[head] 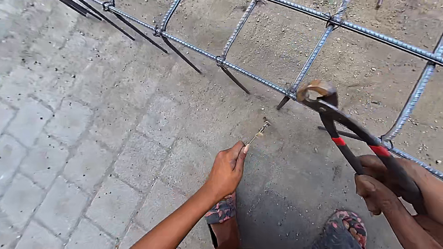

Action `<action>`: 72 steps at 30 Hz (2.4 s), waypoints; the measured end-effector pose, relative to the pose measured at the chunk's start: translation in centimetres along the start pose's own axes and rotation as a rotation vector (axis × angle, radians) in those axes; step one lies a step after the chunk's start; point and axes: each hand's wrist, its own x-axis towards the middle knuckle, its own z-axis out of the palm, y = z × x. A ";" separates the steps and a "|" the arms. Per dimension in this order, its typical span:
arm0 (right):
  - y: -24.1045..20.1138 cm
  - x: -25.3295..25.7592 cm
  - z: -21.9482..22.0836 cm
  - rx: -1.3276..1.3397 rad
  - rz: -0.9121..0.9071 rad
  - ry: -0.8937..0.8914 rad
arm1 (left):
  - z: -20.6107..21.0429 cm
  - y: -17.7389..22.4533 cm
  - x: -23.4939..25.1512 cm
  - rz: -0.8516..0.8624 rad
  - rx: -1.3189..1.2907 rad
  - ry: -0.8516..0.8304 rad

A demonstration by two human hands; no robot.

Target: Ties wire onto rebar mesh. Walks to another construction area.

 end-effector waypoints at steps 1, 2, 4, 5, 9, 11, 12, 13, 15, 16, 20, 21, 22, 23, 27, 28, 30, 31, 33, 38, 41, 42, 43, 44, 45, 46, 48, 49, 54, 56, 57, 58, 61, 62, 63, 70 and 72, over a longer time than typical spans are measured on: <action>-0.1 0.3 1.0 0.000 -0.033 0.050 | 0.0 0.2 0.1 -0.016 0.006 -0.002; 0.0 0.6 2.3 0.002 -0.067 0.113 | -0.1 0.5 0.4 -0.031 0.008 -0.008; 1.1 1.0 5.3 -0.022 -0.103 0.200 | -0.4 0.8 0.8 -0.046 0.020 -0.026; 1.9 1.1 6.7 -0.076 -0.091 0.201 | -0.5 0.7 0.9 -0.043 0.028 -0.033; 2.7 0.9 8.4 -0.329 0.139 0.047 | -1.4 -0.1 1.4 -0.051 0.029 -0.068; 0.2 1.3 6.2 -0.227 0.122 0.057 | -1.8 -0.5 1.8 -0.072 0.013 -0.065; -1.1 1.3 5.4 -0.156 0.083 0.106 | -1.8 -0.7 1.7 -0.082 0.007 -0.070; -2.0 1.5 5.0 -0.087 0.041 0.169 | -1.8 -0.8 1.8 -0.083 0.007 -0.068; -2.2 2.2 5.7 -0.033 -0.049 0.283 | -1.8 -0.9 2.0 -0.060 0.018 -0.045; -1.3 2.4 6.7 -0.092 -0.063 0.298 | -1.7 -0.9 2.0 -0.050 0.032 -0.043; 1.3 2.9 9.2 -0.461 0.073 0.085 | -1.7 0.0 1.9 -0.030 0.085 -0.095; 0.4 3.1 8.6 -0.440 0.082 0.085 | -1.8 0.2 2.1 -0.032 0.078 -0.102; -0.8 3.2 7.8 -0.374 0.064 0.114 | -1.8 0.2 2.2 -0.039 0.066 -0.102; -2.0 2.7 7.0 -0.283 0.040 0.161 | -1.6 0.2 2.0 -0.053 0.056 -0.107; -1.3 2.2 7.4 -0.146 -0.049 0.310 | -2.0 0.0 2.7 -0.058 0.075 -0.077; 0.1 1.9 8.1 -0.244 -0.029 0.264 | -2.2 0.0 2.7 -0.064 0.078 -0.079; 1.8 1.8 8.8 -0.425 0.063 0.118 | -2.4 0.1 2.8 -0.079 0.088 -0.097; 1.4 1.7 8.5 -0.443 0.095 0.080 | -2.5 0.1 3.0 -0.080 0.094 -0.103; -0.8 2.1 6.9 -0.323 0.073 0.111 | -2.7 0.0 3.4 -0.058 0.112 -0.088; -0.5 2.2 7.0 -0.224 -0.045 0.286 | -2.1 -0.2 2.9 -0.036 0.128 -0.089; 1.5 2.3 7.9 -0.477 0.078 0.068 | -1.9 0.4 2.6 -0.012 0.141 -0.130; 0.7 2.3 7.4 -0.464 0.089 0.057 | -1.9 0.6 2.6 0.000 0.137 -0.142; -0.4 2.5 6.7 -0.400 0.074 0.081 | -1.9 0.6 2.8 0.009 0.135 -0.138; -1.6 2.1 6.0 -0.304 0.054 0.125 | -1.7 0.4 2.6 0.008 0.130 -0.131; -2.6 1.5 5.5 -0.214 0.035 0.182 | -1.5 0.2 2.2 -0.002 0.124 -0.138; -2.9 1.5 5.4 -0.144 0.003 0.240 | -1.5 0.1 2.2 -0.004 0.126 -0.128; -1.3 1.4 6.3 -0.168 -0.048 0.284 | -1.8 -0.1 2.7 -0.005 0.139 -0.105; 0.3 1.2 7.1 -0.267 -0.038 0.249 | -1.9 -0.1 2.7 -0.018 0.141 -0.109; -0.5 1.6 6.5 -0.353 0.090 0.117 | -2.3 -0.1 3.4 -0.030 0.148 -0.100; -1.9 0.8 5.8 -0.215 0.021 0.216 | -1.7 -0.3 2.6 -0.014 0.147 -0.107; -1.6 1.2 5.9 -0.197 -0.023 0.256 | -1.7 -0.4 2.7 -0.003 0.154 -0.095; -0.7 1.4 6.4 -0.230 -0.046 0.276 | -1.8 -0.4 2.9 0.004 0.159 -0.087; 1.8 1.5 7.6 -0.478 0.097 0.088 | -1.7 0.1 2.6 -0.018 0.158 -0.111; 1.6 1.6 7.3 -0.498 0.139 0.055 | -1.8 0.2 2.7 -0.019 0.160 -0.112; 1.0 1.8 6.7 -0.476 0.130 0.068 | -1.9 0.2 2.9 -0.018 0.165 -0.109; 0.7 1.3 7.1 -0.376 -0.028 0.191 | -1.8 0.0 3.1 -0.019 0.162 -0.121; 1.5 1.4 7.3 -0.505 0.107 0.044 | -1.9 0.3 3.2 -0.026 0.174 -0.130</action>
